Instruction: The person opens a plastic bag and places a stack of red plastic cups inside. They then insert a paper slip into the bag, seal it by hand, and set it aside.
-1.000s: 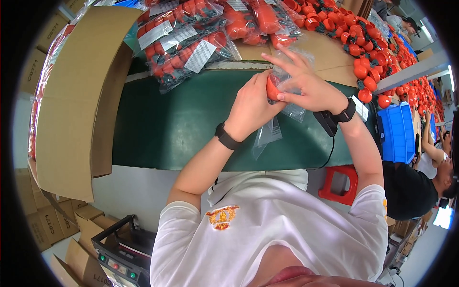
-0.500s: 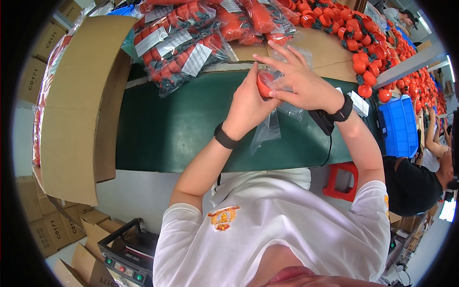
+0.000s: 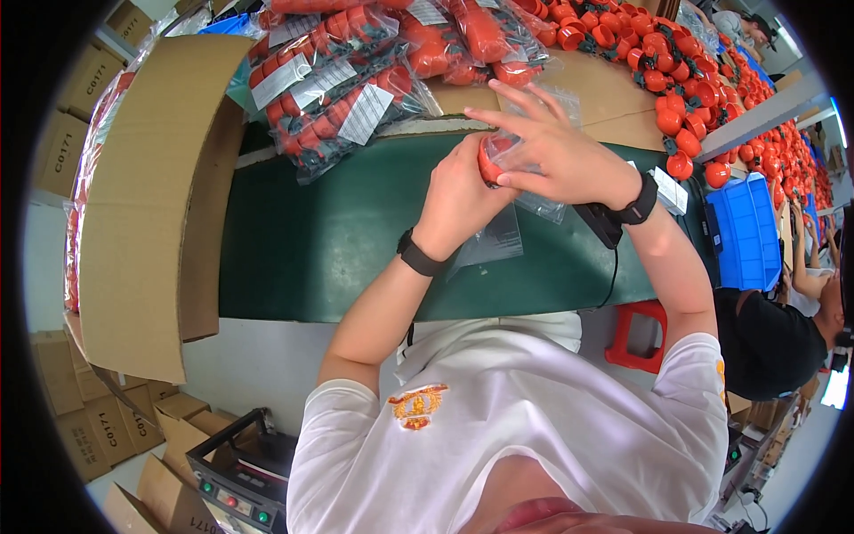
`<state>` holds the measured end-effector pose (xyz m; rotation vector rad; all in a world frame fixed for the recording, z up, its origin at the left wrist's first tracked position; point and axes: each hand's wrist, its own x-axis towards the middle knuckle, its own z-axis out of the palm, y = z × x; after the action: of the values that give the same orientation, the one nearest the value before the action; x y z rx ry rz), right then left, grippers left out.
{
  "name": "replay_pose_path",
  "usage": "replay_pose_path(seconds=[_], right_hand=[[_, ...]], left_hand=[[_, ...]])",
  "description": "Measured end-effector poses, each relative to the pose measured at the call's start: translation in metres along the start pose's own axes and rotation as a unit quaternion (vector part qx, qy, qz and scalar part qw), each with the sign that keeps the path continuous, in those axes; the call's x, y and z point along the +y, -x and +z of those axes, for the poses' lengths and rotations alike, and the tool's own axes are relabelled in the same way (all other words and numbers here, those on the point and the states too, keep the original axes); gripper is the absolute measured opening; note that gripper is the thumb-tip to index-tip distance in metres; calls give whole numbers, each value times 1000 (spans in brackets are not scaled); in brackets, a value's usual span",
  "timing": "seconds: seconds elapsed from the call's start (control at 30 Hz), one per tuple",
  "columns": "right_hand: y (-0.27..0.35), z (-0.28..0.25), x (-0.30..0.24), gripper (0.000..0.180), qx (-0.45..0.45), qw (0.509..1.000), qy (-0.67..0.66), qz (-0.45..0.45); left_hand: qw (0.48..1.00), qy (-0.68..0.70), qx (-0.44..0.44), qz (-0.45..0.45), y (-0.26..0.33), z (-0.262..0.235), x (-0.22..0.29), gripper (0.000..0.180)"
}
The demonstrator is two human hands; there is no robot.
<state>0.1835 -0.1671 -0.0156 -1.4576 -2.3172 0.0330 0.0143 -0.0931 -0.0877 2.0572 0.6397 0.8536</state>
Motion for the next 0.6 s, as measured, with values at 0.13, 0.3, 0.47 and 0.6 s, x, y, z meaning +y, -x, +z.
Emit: replay_pose_path(seconds=[0.13,0.3,0.47,0.6], right_hand=[[0,-24,13,21,43,999,15,2],[-4,-41,4,24,56,998,35,-16],[13,-80,23,15,214,977,-15,0],[91,-134,72,20,248,938,-100,220]], left_hand=[[1000,6,-14,9,-4,-6,7,54],[998,54,-42,0,-5,-10,7,52],[990,137,-30,-17,-8,-13,-2,54],[982,170,-67,-46,-13,-13,-2,50]])
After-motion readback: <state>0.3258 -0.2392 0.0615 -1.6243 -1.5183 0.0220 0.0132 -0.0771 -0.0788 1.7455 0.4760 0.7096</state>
